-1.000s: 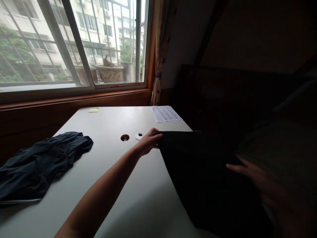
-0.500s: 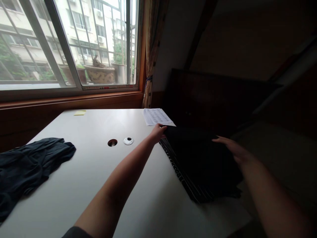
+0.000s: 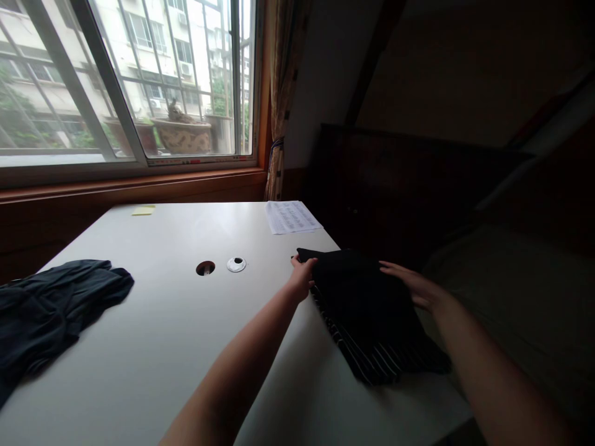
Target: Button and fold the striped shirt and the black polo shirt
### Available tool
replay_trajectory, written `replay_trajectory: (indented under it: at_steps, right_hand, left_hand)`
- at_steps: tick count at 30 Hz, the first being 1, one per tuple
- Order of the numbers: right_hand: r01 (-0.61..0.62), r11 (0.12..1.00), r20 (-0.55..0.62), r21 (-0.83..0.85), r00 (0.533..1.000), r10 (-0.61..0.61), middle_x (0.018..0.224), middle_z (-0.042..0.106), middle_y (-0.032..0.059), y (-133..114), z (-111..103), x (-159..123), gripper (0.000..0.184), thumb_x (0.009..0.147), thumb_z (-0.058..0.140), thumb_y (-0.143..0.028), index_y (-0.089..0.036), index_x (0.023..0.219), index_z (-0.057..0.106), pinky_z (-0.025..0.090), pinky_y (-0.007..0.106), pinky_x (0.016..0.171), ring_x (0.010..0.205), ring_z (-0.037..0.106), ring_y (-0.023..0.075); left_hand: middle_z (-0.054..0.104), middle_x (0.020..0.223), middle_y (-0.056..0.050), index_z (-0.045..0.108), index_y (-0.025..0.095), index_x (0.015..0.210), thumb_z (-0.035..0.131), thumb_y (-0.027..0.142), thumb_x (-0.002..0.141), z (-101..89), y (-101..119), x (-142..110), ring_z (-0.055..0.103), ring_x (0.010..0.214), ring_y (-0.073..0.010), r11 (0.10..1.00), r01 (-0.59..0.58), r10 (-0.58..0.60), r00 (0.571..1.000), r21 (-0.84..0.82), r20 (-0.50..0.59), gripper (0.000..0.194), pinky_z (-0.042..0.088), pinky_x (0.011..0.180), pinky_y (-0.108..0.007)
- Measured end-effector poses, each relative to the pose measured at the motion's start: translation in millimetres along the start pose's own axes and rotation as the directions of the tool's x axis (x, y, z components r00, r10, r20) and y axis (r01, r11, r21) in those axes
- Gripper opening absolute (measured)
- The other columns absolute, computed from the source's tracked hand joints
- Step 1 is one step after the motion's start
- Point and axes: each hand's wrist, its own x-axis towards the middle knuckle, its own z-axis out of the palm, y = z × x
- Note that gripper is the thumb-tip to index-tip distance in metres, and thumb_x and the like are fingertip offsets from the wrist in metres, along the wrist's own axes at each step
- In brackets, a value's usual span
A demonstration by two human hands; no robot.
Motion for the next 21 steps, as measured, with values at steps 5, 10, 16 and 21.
replay_trajectory:
  at_steps: [5, 10, 16, 21]
  right_hand:
    - [-0.060, 0.997, 0.037, -0.055, 0.997, 0.062, 0.121, 0.074, 0.0061, 7.5, -3.1, -6.7, 0.049, 0.079, 0.081, -0.030, -0.030, 0.124, 0.063, 0.063, 0.026, 0.080, 0.107, 0.072, 0.0244]
    - [-0.043, 0.997, 0.053, -0.058, 0.998, 0.046, 0.115, 0.076, 0.0050, 2.4, -0.7, -3.0, 0.052, 0.079, 0.079, -0.025, -0.030, 0.127, 0.061, 0.064, 0.028, 0.078, 0.100, 0.074, 0.0239]
    - [-0.006, 0.998, -0.039, -0.063, 0.999, 0.004, 0.115, 0.075, 0.0072, 0.0, -5.7, 9.1, 0.051, 0.079, 0.078, -0.027, -0.028, 0.127, 0.061, 0.063, 0.033, 0.080, 0.099, 0.074, 0.0250]
    - [-0.024, 0.986, -0.113, -0.166, 0.994, 0.005, 0.113, 0.075, 0.0105, 7.1, -12.4, 5.2, 0.057, 0.075, 0.081, -0.033, -0.029, 0.128, 0.060, 0.062, 0.041, 0.082, 0.098, 0.074, 0.0293]
  left_hand:
    - [0.057, 0.138, -0.013, 0.007, 0.032, 0.157, 0.079, 0.035, 0.077, 8.7, -19.5, -25.2, 0.062, 0.118, -0.0262, 0.994, -0.105, 0.105, 0.991, 0.000, 0.084, 0.108, 0.054, 0.089, -0.035]
    - [0.047, 0.150, -0.014, -0.001, 0.033, 0.160, 0.086, 0.028, 0.069, 21.5, -20.5, -33.5, 0.056, 0.130, -0.0290, 0.963, -0.263, 0.243, 0.944, 0.063, 0.224, 0.126, 0.047, 0.106, -0.039]
    - [0.041, 0.156, -0.011, -0.014, 0.039, 0.158, 0.085, 0.029, 0.073, 36.4, -20.3, -50.8, 0.059, 0.126, -0.0276, 0.961, -0.240, 0.275, 0.889, -0.139, 0.367, 0.130, 0.054, 0.099, -0.039]
    - [0.046, 0.149, -0.016, -0.017, 0.041, 0.156, 0.081, 0.022, 0.073, 37.1, -30.8, -59.2, 0.071, 0.095, -0.0249, 0.992, -0.064, 0.089, 0.962, -0.105, 0.257, 0.129, 0.059, 0.065, -0.031]
